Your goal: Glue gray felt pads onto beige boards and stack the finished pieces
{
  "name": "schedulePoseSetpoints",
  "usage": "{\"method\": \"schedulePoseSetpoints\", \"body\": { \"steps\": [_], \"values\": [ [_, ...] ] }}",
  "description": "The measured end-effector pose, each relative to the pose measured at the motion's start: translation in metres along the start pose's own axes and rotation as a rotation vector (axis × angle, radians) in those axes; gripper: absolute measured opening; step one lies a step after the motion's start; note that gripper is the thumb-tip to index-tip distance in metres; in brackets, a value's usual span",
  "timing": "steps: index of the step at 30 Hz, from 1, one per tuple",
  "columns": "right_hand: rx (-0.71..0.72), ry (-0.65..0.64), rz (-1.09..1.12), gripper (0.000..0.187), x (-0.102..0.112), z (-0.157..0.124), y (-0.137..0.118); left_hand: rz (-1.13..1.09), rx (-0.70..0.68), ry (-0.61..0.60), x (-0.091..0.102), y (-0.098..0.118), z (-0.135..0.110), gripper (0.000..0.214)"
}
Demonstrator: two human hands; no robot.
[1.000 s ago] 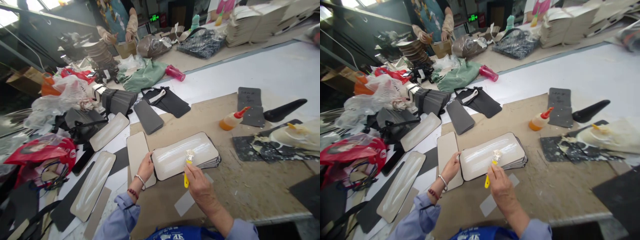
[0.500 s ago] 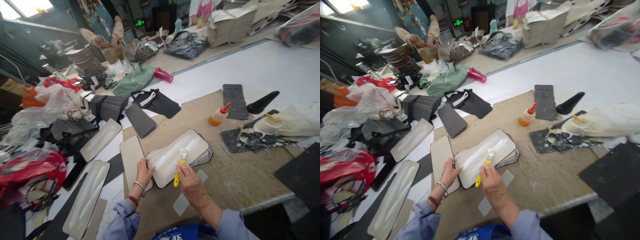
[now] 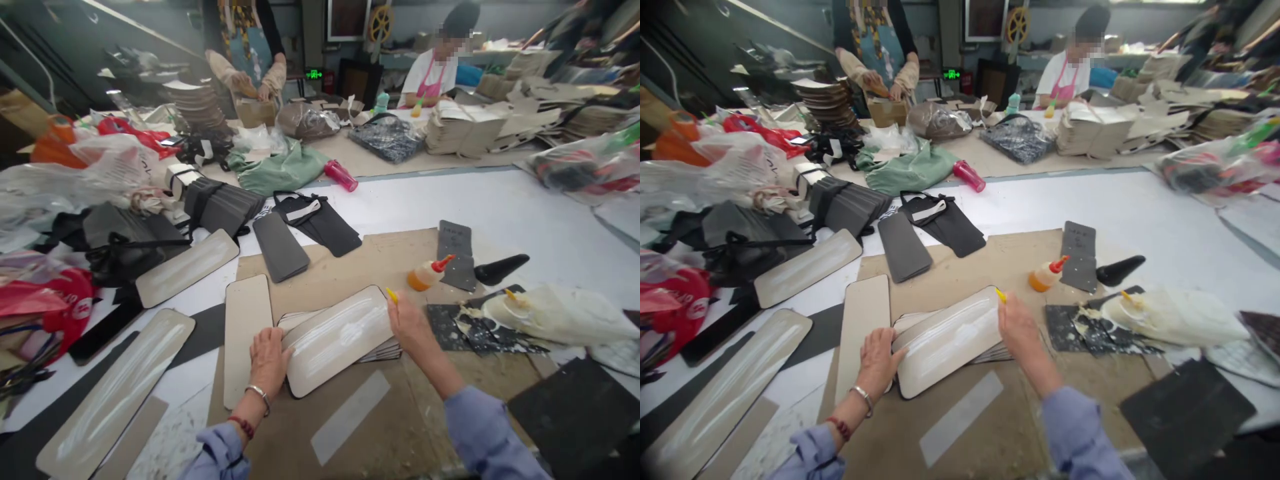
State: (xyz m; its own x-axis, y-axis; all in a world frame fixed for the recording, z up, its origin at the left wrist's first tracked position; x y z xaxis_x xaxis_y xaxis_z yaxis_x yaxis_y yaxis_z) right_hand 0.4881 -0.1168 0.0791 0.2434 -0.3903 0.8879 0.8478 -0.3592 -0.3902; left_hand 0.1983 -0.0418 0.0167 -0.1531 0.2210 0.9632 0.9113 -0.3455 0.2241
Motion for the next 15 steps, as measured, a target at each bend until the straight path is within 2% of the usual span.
{"method": "schedulePoseSetpoints", "body": {
  "steps": [4,7,9,12,15],
  "values": [
    [0.015,-0.182,-0.164,0.024,-0.059,0.036,0.028,0.042,-0.098,0.080,-0.001,0.009,-0.007,0.016],
    [0.048,-0.298,-0.290,0.016,-0.080,0.044,0.034,0.034,-0.085,0.106,-0.005,0.006,-0.011,0.015],
    [0.114,-0.286,-0.375,0.013,-0.076,0.045,0.027,0.022,-0.050,0.101,-0.008,0.002,-0.012,0.015],
    [0.282,-0.216,-0.459,0.013,-0.056,0.037,0.002,0.013,-0.005,0.102,-0.009,0.000,-0.013,0.016],
    [0.423,-0.171,-0.416,0.014,-0.031,0.020,-0.024,0.000,0.014,0.153,-0.003,0.001,-0.015,0.014]
  ]
}}
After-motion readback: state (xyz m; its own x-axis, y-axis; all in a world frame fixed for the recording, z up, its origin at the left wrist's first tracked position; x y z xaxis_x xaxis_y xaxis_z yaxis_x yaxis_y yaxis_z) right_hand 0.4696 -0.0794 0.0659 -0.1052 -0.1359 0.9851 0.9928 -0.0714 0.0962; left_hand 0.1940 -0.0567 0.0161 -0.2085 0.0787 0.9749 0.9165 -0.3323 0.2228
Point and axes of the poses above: each hand's wrist, its own z-axis towards the middle knuckle, its own x-axis out of the back of the hand, y = z × x, the point moved 9 cm from there along z, towards the middle knuckle, and after that the axes turned 6 degrees about -x, right-handed, at the moved point
